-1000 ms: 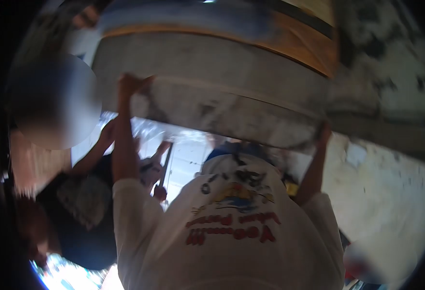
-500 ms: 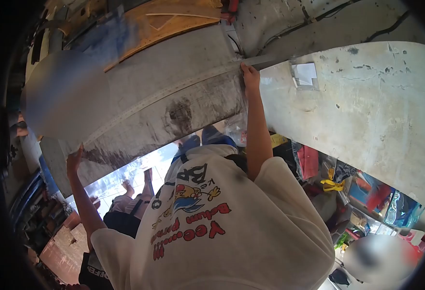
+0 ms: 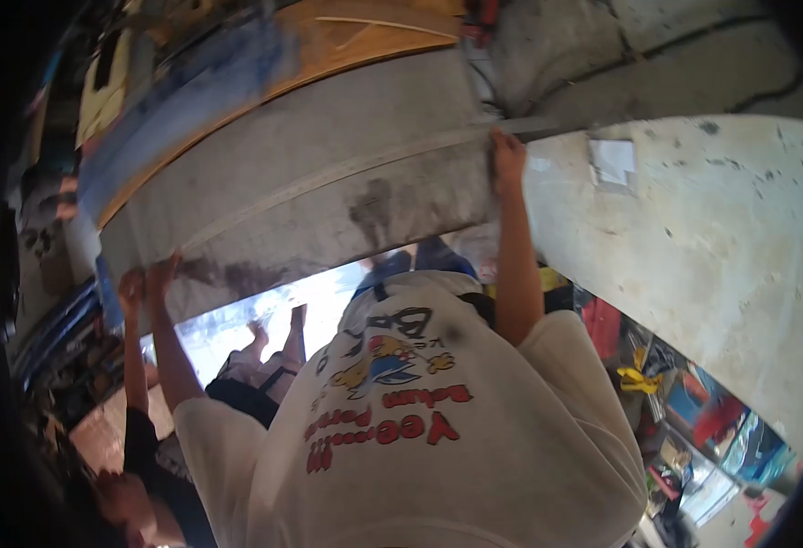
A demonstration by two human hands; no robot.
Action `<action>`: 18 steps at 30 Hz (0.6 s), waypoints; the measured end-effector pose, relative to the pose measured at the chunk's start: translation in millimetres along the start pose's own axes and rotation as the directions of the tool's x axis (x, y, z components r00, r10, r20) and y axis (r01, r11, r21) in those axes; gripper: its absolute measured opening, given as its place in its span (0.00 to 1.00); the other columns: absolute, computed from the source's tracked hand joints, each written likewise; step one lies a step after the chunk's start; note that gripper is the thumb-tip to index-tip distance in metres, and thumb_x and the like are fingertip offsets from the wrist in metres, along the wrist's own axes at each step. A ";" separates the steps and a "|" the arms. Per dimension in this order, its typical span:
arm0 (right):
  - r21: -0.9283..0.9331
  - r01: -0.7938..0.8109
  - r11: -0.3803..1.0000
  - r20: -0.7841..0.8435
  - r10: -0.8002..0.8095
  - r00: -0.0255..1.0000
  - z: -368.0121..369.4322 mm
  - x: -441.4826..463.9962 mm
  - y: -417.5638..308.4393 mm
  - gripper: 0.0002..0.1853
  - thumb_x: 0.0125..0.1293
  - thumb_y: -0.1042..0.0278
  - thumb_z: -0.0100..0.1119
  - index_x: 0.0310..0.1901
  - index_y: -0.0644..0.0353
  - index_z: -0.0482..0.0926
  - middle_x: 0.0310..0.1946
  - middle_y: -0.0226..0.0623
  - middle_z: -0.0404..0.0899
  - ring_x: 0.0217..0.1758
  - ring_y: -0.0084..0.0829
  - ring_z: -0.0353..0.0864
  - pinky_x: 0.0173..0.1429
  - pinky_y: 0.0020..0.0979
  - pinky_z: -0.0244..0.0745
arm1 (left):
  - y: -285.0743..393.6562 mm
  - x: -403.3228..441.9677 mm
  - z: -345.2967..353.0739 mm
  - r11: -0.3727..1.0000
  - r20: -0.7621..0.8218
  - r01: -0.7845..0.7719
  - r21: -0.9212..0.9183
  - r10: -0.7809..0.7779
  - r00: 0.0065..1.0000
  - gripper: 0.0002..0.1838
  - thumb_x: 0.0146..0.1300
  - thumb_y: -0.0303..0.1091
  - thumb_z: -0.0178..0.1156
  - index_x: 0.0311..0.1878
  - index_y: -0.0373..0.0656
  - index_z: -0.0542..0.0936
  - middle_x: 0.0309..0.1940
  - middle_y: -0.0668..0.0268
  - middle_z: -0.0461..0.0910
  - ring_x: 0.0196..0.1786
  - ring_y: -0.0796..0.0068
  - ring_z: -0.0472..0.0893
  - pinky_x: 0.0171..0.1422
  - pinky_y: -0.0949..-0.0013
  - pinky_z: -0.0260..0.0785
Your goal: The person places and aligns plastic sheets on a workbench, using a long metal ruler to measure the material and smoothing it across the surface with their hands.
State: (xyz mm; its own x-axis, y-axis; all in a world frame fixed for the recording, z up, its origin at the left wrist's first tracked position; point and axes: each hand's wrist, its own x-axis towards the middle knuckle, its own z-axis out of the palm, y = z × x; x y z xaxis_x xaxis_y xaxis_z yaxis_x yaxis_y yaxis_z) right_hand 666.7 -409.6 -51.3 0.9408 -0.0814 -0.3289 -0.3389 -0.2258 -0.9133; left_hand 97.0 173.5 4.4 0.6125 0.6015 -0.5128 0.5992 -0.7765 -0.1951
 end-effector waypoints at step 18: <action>0.063 -0.100 0.993 0.494 0.056 0.868 -1.1 -13.0 -57.4 0.24 0.69 0.54 0.44 0.58 0.65 0.72 0.56 0.39 0.72 0.59 0.34 0.68 0.65 0.36 0.59 | 51.1 -25.7 -46.7 0.647 0.085 0.535 -0.544 -0.591 0.802 0.65 0.44 0.78 0.52 0.64 0.19 0.55 0.66 0.25 0.40 0.71 0.33 0.42 0.72 0.50 0.46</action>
State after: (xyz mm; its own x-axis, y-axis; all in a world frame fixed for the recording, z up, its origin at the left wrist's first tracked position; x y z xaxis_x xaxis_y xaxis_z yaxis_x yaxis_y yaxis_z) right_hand 673.9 -396.7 5.7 0.7974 0.3966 -0.4547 -0.4302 -0.1548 -0.8894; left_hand 135.9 127.1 46.6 0.0929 0.9255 -0.3671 0.9954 -0.0784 0.0542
